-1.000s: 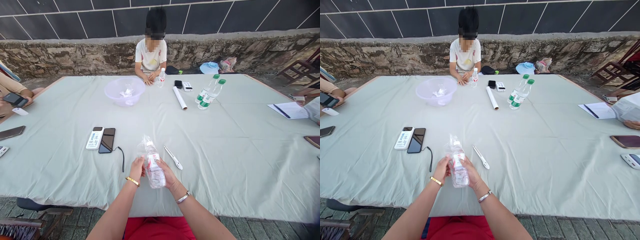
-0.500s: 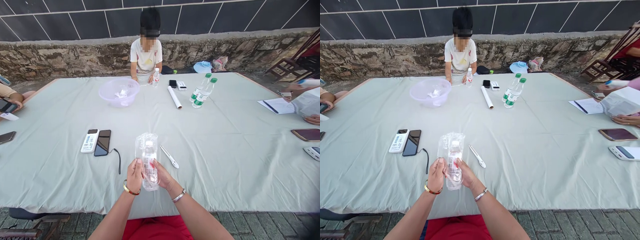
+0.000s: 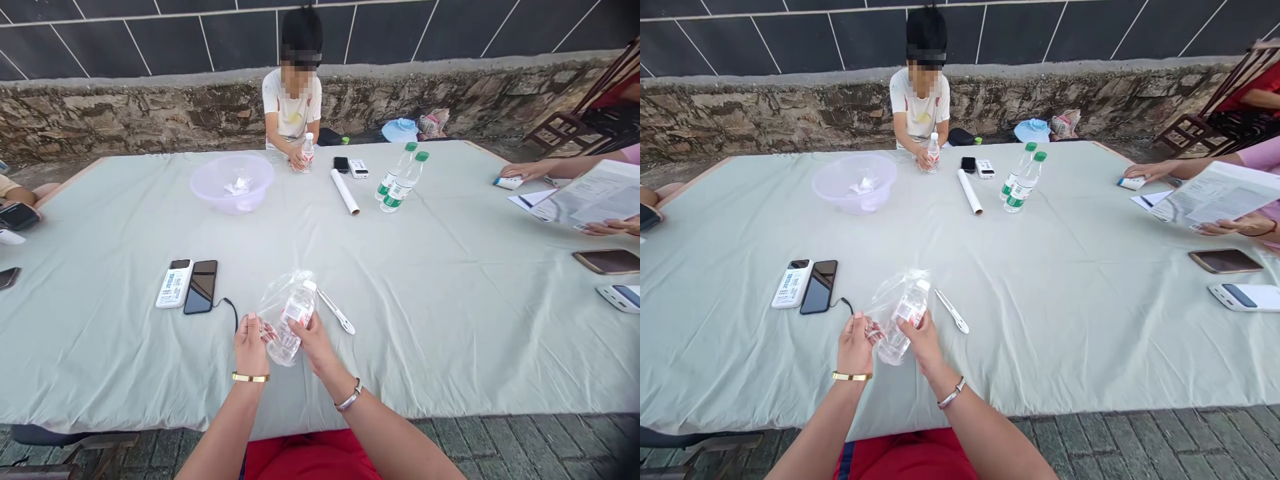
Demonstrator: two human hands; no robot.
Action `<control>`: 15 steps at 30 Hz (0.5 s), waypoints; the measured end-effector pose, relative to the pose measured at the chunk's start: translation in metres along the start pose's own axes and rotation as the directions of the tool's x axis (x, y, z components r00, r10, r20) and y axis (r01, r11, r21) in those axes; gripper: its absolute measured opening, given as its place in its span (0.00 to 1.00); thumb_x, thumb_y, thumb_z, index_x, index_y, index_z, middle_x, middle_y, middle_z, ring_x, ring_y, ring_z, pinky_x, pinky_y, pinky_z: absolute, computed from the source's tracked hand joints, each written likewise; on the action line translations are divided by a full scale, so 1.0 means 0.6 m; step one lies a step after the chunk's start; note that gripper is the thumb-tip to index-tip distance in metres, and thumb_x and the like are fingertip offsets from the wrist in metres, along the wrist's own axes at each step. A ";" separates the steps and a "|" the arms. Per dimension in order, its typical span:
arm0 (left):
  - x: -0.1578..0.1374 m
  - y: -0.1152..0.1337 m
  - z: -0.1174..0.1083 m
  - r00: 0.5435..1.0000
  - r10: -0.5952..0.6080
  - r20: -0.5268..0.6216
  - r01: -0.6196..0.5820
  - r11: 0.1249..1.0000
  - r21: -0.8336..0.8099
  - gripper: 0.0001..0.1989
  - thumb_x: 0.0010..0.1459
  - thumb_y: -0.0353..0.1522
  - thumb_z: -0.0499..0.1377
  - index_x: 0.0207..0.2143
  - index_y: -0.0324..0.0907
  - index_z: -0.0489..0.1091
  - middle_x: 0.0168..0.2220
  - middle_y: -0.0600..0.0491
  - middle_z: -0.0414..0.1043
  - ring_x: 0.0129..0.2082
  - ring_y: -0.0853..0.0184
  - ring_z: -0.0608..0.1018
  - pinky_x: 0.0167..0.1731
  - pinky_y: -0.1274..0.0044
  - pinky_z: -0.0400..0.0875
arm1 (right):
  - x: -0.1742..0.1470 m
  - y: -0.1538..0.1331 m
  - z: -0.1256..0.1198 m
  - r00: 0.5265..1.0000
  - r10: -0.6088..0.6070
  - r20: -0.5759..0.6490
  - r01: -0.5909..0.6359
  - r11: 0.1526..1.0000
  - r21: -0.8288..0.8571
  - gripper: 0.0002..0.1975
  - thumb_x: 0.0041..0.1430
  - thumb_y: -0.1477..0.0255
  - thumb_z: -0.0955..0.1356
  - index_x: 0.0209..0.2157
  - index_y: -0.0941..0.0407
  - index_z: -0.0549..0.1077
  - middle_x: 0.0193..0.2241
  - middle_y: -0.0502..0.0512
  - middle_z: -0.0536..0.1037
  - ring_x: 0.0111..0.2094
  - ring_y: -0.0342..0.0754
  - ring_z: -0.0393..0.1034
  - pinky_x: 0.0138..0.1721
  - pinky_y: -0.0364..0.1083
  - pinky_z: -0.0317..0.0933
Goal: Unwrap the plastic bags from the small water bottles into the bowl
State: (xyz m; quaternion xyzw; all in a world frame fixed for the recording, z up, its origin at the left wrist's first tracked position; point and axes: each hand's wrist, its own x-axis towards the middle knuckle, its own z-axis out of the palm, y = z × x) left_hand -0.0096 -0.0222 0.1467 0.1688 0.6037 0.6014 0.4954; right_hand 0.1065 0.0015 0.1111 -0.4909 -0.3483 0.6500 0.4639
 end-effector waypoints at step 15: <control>0.087 0.035 -0.002 0.968 -0.253 -0.001 0.252 0.964 -0.089 0.23 0.53 0.45 0.59 0.19 0.44 0.51 0.13 0.64 0.49 0.09 0.79 0.53 0.08 0.85 0.45 | 0.027 -0.060 0.015 0.956 -0.284 -0.078 0.265 0.945 -0.192 0.23 0.45 0.69 0.69 0.46 0.54 0.64 0.40 0.54 0.72 0.40 0.48 0.67 0.44 0.48 0.63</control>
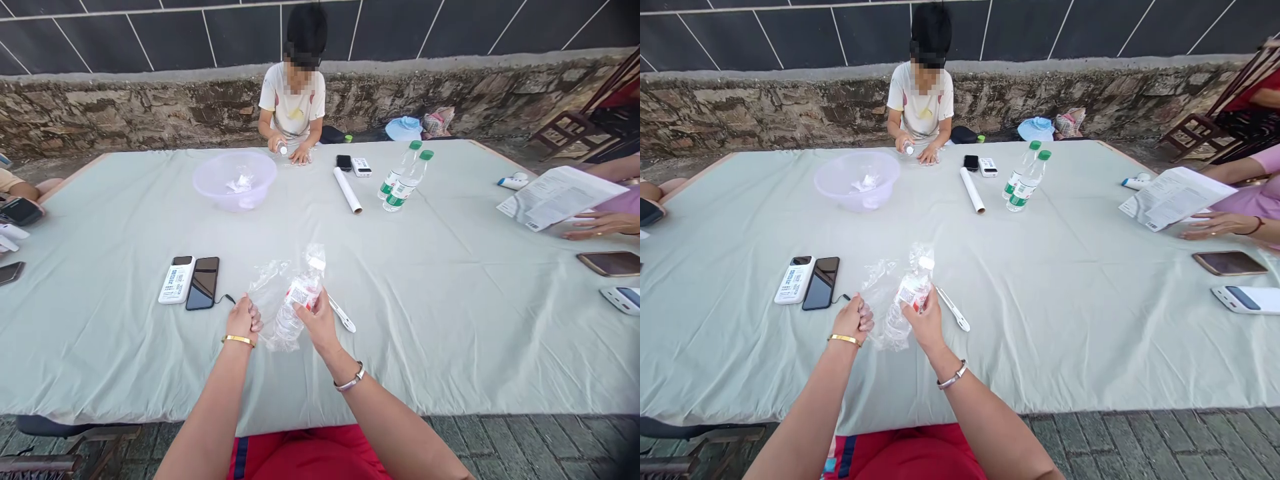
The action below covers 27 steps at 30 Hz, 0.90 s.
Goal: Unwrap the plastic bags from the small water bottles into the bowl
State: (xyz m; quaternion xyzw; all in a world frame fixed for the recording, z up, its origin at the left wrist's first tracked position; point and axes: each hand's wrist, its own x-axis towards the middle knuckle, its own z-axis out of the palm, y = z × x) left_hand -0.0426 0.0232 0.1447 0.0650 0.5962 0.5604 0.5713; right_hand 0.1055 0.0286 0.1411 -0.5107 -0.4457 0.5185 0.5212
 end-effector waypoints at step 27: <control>-0.148 0.119 -0.016 0.915 0.267 0.302 -0.216 0.958 -0.191 0.14 0.46 0.39 0.68 0.26 0.41 0.67 0.13 0.64 0.50 0.11 0.80 0.52 0.07 0.88 0.51 | -0.047 0.073 -0.056 0.565 0.444 0.696 -0.808 0.471 0.355 0.20 0.43 0.66 0.76 0.37 0.59 0.72 0.30 0.54 0.78 0.33 0.50 0.75 0.37 0.50 0.68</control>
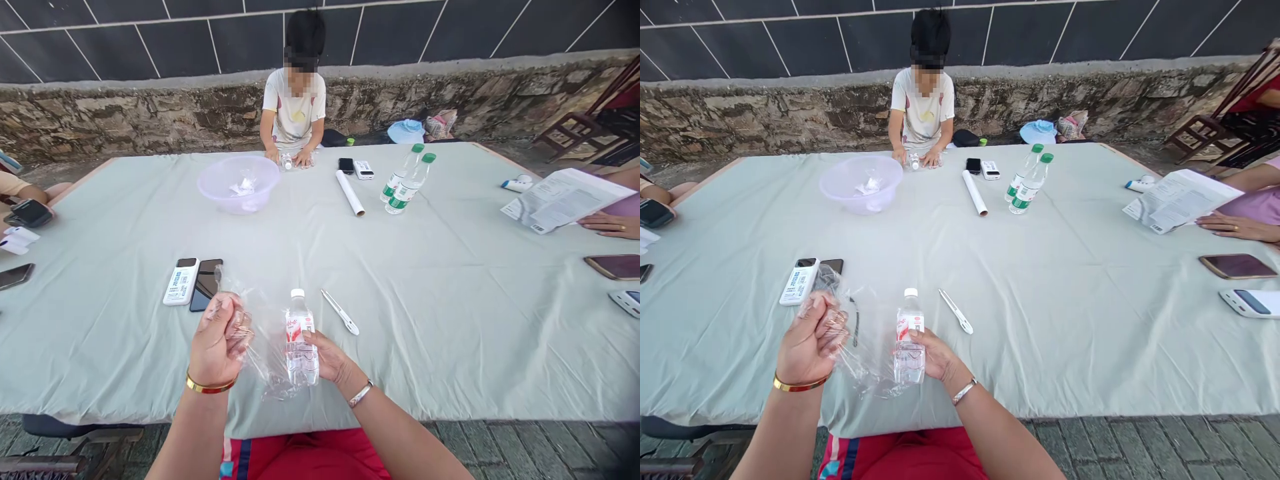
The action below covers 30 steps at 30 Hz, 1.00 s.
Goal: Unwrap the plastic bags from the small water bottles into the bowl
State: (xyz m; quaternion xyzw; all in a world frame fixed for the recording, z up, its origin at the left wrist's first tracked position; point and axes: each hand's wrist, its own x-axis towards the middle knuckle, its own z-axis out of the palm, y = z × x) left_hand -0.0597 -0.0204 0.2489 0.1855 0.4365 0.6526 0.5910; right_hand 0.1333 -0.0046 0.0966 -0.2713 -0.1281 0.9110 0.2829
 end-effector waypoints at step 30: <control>0.077 -0.046 -0.166 0.965 -0.215 0.148 -0.100 0.219 0.971 0.12 0.48 0.39 0.60 0.16 0.44 0.71 0.39 0.46 0.72 0.43 0.56 0.71 0.36 0.75 0.65 | 0.008 -0.114 0.006 0.860 -0.506 -0.072 0.375 0.721 -0.582 0.23 0.41 0.69 0.76 0.41 0.54 0.69 0.31 0.50 0.75 0.33 0.47 0.70 0.37 0.49 0.65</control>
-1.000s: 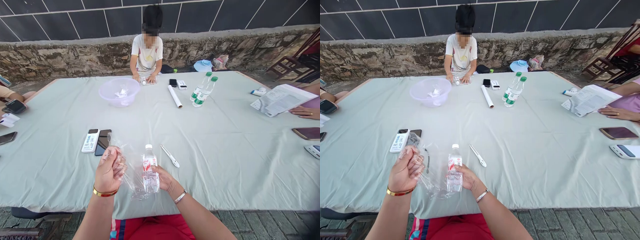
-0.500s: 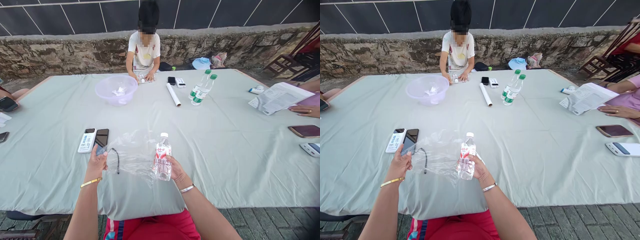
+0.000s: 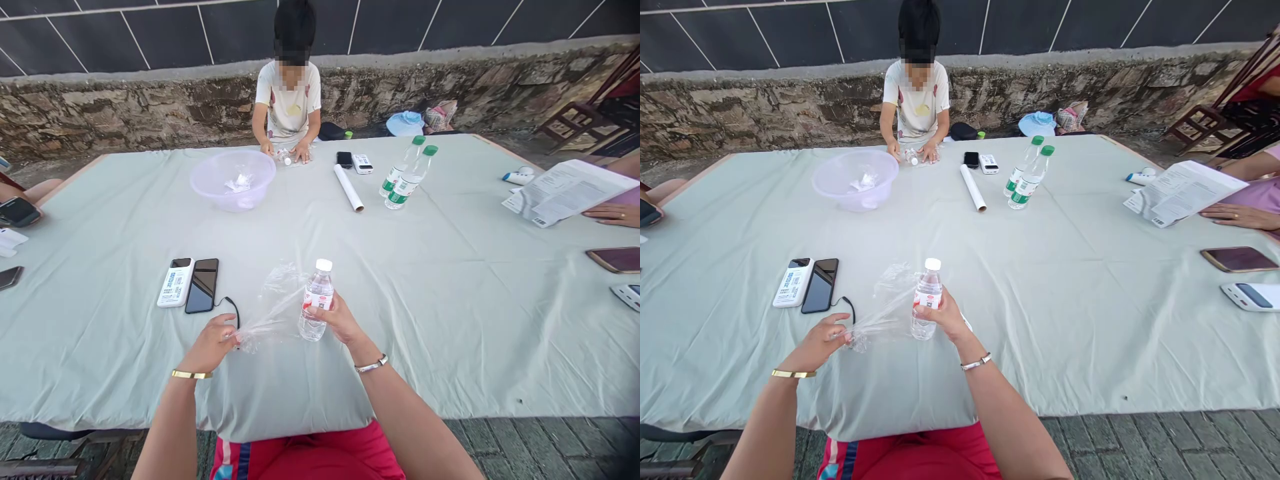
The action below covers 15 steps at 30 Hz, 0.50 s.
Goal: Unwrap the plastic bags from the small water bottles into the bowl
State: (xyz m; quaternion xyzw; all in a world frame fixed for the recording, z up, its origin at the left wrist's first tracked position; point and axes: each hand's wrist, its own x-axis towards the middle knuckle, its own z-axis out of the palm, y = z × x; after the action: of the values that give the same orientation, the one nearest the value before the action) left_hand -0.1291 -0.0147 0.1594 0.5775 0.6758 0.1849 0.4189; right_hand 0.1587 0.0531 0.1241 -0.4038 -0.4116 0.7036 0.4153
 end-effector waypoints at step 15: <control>-0.018 -0.028 -0.019 0.965 -0.162 0.208 0.257 0.754 -0.605 0.17 0.48 0.45 0.63 0.33 0.42 0.74 0.26 0.51 0.71 0.25 0.63 0.76 0.27 0.76 0.67 | 0.047 -0.028 -0.008 0.998 0.039 -0.059 -0.015 0.932 0.362 0.23 0.41 0.67 0.76 0.40 0.54 0.69 0.35 0.54 0.76 0.40 0.54 0.73 0.42 0.54 0.66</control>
State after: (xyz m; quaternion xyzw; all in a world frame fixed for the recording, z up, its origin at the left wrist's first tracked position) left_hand -0.1488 -0.0266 0.1576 0.3376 0.6043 0.3090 0.6522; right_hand 0.1583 0.0857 0.1316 -0.3487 -0.2559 0.7594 0.4860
